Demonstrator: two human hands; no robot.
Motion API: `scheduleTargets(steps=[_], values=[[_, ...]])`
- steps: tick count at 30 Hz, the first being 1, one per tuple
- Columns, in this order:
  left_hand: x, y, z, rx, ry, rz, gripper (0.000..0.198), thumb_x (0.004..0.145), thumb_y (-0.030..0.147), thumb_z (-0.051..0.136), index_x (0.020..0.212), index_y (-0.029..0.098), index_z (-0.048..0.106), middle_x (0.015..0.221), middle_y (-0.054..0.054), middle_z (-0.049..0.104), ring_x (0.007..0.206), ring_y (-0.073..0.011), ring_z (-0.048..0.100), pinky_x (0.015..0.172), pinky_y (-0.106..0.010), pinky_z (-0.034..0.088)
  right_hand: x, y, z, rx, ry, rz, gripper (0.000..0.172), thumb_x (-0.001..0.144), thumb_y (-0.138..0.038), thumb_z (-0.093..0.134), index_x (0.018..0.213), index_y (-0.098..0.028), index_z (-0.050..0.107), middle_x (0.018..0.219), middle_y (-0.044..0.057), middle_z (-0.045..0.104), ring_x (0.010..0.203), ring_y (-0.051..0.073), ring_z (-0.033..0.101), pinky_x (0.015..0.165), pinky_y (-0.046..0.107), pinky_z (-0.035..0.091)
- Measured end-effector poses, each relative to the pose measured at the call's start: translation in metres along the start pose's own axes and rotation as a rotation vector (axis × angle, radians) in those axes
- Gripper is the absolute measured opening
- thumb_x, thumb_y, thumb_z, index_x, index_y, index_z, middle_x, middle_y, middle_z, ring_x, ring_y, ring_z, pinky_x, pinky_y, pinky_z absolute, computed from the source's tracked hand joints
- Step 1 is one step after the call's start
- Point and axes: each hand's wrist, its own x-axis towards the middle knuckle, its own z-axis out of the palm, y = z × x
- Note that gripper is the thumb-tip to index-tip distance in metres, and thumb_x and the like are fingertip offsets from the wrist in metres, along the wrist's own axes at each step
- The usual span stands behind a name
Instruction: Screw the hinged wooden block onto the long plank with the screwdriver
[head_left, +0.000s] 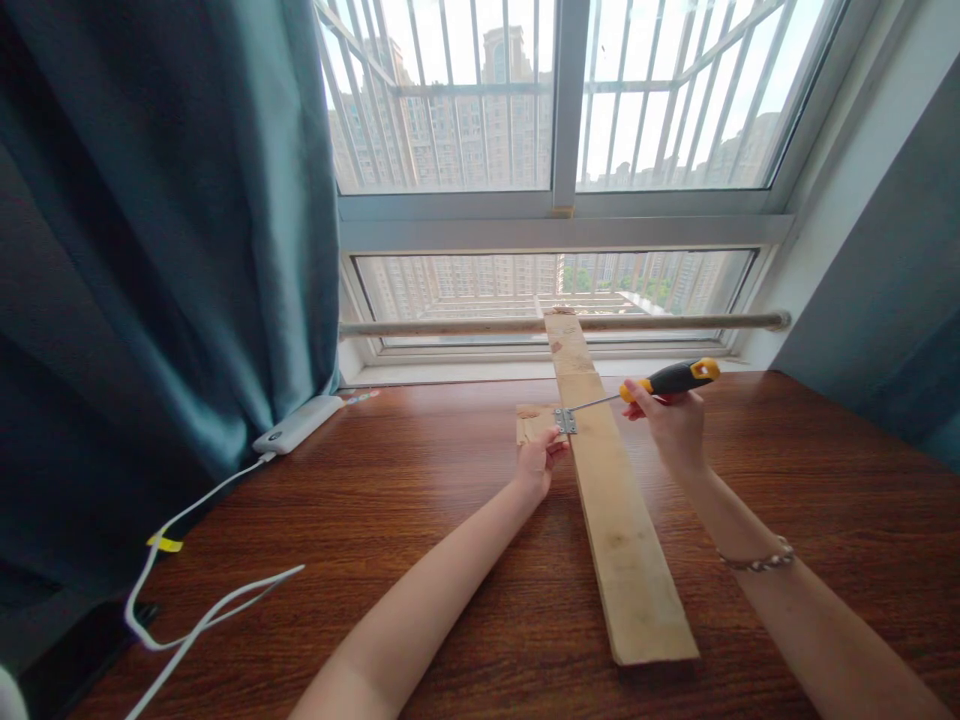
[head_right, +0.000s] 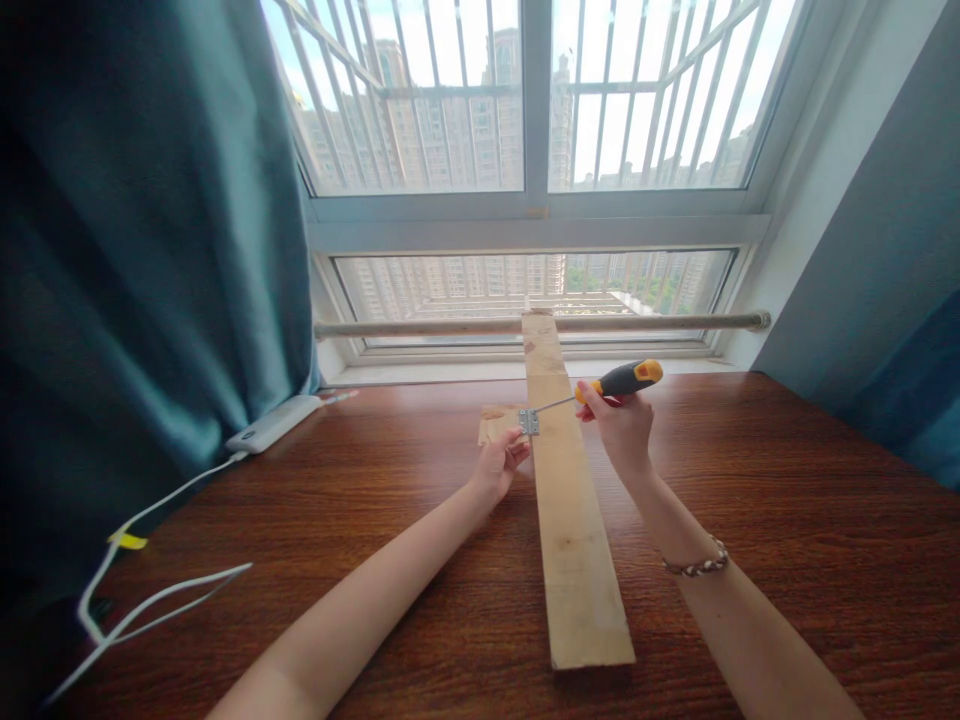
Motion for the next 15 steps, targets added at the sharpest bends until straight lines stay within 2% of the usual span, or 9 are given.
scheduleTargets(steps=[5, 11, 15], values=[[0.0008, -0.0007, 0.0001, 0.003, 0.001, -0.002, 0.003, 0.073, 0.008, 0.062, 0.074, 0.009, 0.065, 0.073, -0.007, 0.068, 0.051, -0.0083, 0.058, 0.055, -0.020, 0.051, -0.0013, -0.0028, 0.0003, 0.011, -0.011, 0.002, 0.037, 0.060, -0.044, 0.078, 0.072, -0.011, 0.066, 0.059, 0.005, 0.067, 0.044, 0.017, 0.061, 0.044, 0.026, 0.052], [0.0014, -0.0013, -0.0007, 0.002, -0.002, 0.000, 0.005, 0.073, 0.008, 0.062, 0.077, 0.009, 0.065, 0.074, -0.006, 0.068, 0.051, -0.0082, 0.058, 0.054, -0.020, 0.050, -0.0052, -0.0024, 0.0050, 0.229, -0.033, 0.086, 0.038, 0.057, -0.041, 0.081, 0.074, -0.010, 0.066, 0.066, 0.006, 0.068, 0.045, 0.016, 0.061, 0.043, 0.027, 0.054], [0.0006, -0.0011, -0.0010, -0.004, 0.003, 0.006, 0.004, 0.072, 0.007, 0.062, 0.075, 0.009, 0.064, 0.072, -0.004, 0.067, 0.049, -0.0078, 0.057, 0.053, -0.019, 0.050, -0.0063, 0.0030, 0.0066, 0.224, -0.063, 0.110, 0.040, 0.056, -0.042, 0.081, 0.074, -0.009, 0.066, 0.068, 0.007, 0.068, 0.047, 0.017, 0.062, 0.044, 0.029, 0.056]])
